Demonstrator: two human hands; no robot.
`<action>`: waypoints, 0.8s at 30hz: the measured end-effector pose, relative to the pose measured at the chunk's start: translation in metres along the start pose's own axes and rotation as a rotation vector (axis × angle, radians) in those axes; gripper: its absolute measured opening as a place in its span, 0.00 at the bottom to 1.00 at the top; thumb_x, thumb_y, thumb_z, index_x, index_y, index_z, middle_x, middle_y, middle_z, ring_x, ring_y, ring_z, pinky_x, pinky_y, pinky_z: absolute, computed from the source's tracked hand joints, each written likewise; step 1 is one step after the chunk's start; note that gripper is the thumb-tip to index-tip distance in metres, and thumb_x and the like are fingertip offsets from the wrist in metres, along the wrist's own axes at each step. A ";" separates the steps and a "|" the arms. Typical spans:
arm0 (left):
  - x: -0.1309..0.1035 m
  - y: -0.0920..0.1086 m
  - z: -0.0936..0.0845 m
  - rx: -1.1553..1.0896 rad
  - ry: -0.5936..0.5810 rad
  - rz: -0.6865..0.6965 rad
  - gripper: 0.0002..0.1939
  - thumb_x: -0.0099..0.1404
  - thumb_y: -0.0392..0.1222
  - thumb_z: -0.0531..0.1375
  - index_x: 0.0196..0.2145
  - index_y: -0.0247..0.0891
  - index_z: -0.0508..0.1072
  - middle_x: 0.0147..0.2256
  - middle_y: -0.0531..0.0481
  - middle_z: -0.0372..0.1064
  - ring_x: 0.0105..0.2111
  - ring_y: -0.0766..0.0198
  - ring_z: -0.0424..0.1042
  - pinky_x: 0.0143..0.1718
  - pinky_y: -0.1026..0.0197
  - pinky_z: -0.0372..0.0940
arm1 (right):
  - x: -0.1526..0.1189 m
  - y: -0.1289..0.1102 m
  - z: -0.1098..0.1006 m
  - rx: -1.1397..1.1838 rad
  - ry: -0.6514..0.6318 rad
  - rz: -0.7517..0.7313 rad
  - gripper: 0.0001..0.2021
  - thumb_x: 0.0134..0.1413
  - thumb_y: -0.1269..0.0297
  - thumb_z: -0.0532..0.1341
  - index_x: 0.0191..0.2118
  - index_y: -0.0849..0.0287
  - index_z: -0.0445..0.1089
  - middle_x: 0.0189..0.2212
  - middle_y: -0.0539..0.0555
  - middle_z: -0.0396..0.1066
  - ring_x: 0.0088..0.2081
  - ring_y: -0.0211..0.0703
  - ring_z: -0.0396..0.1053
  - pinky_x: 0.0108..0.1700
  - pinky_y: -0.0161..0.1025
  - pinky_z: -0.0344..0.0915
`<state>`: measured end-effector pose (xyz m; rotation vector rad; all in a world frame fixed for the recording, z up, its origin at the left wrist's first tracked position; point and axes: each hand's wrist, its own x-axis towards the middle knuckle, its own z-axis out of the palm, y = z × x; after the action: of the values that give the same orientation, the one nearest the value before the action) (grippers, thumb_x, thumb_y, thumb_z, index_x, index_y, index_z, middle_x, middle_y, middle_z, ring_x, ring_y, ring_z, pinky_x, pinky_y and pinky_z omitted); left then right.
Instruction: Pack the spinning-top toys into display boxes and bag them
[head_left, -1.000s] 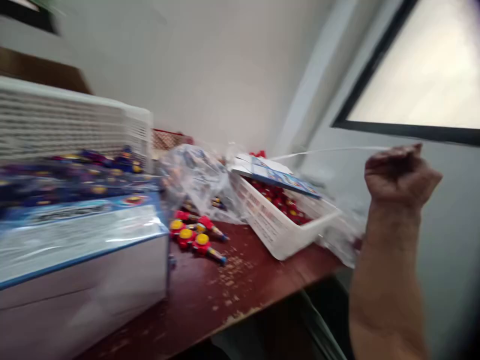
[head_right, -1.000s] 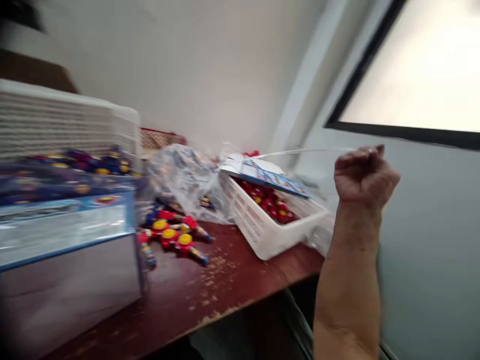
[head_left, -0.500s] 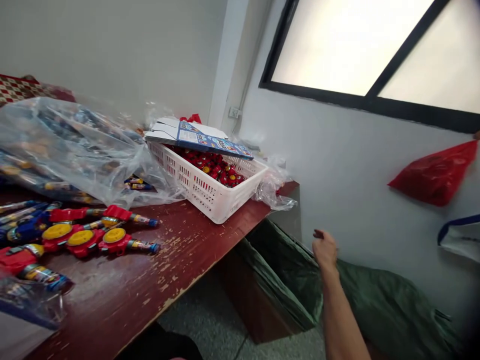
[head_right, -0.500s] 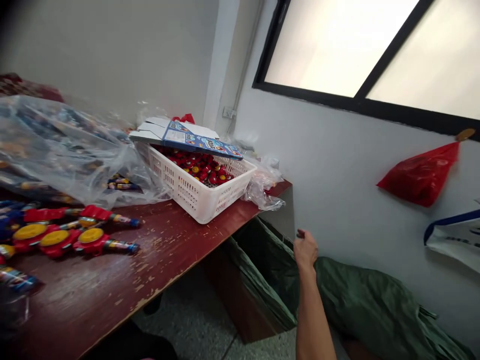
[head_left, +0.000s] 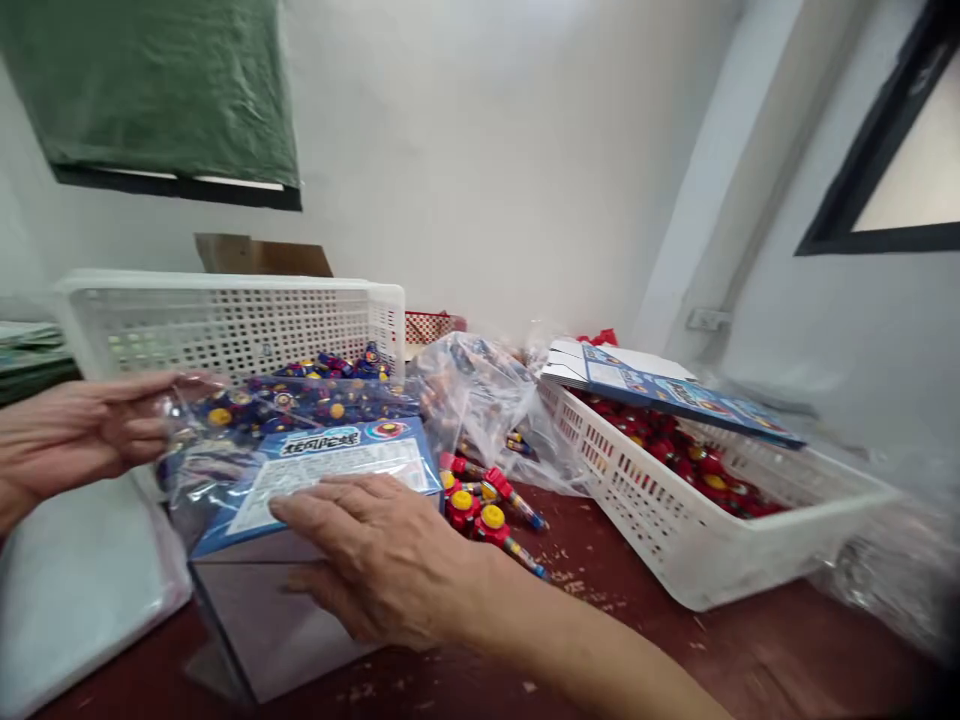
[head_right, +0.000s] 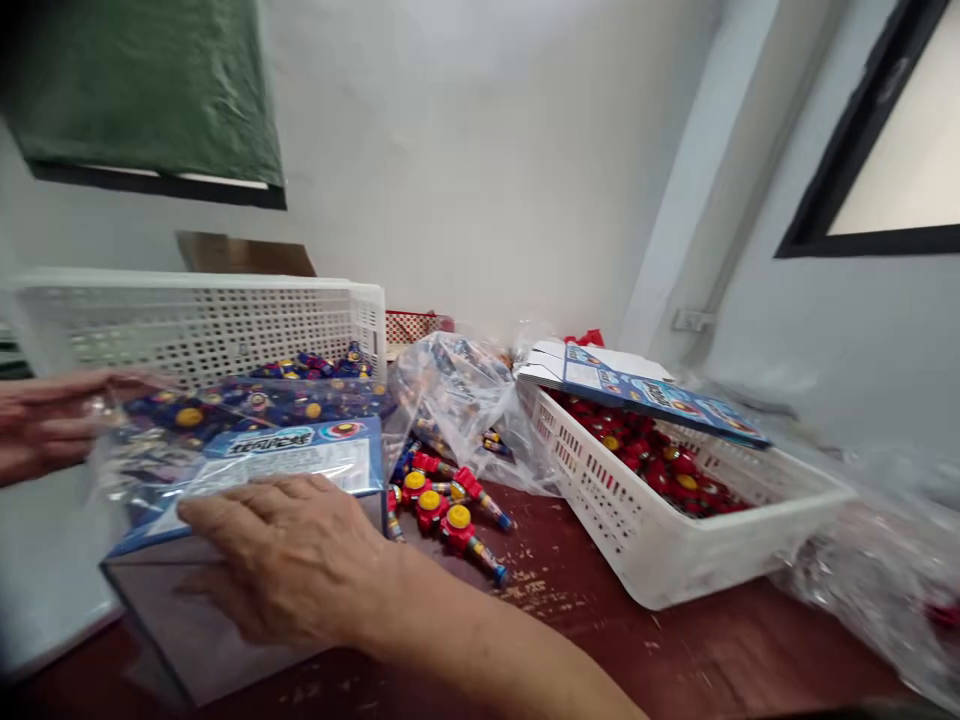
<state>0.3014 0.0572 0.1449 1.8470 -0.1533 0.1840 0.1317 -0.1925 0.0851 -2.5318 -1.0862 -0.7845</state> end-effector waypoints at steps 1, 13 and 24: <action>-0.001 -0.001 -0.004 -0.107 -0.034 -0.151 0.15 0.64 0.46 0.57 0.39 0.31 0.75 0.23 0.51 0.70 0.18 0.73 0.58 0.17 0.69 0.56 | 0.010 0.007 0.004 -0.017 -0.083 0.012 0.18 0.66 0.56 0.52 0.55 0.60 0.63 0.50 0.55 0.71 0.51 0.43 0.66 0.55 0.38 0.62; -0.017 -0.015 0.000 -0.483 -0.109 -0.233 0.12 0.68 0.39 0.52 0.41 0.30 0.72 0.48 0.41 0.73 0.47 0.48 0.73 0.40 0.47 0.71 | -0.023 0.113 -0.020 -0.308 0.475 0.481 0.21 0.55 0.72 0.58 0.56 0.60 0.63 0.55 0.65 0.58 0.38 0.45 0.70 0.36 0.42 0.70; -0.065 -0.063 0.007 -0.315 0.126 0.157 0.13 0.56 0.46 0.66 0.33 0.34 0.73 0.34 0.50 0.76 0.38 0.57 0.75 0.44 0.48 0.71 | -0.076 0.103 0.002 -0.162 0.577 0.425 0.05 0.60 0.68 0.57 0.35 0.57 0.71 0.31 0.52 0.73 0.34 0.41 0.72 0.36 0.37 0.68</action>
<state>0.2504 0.0684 0.0704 1.5056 -0.2270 0.3638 0.1642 -0.3058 0.0358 -2.2917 -0.2993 -1.3854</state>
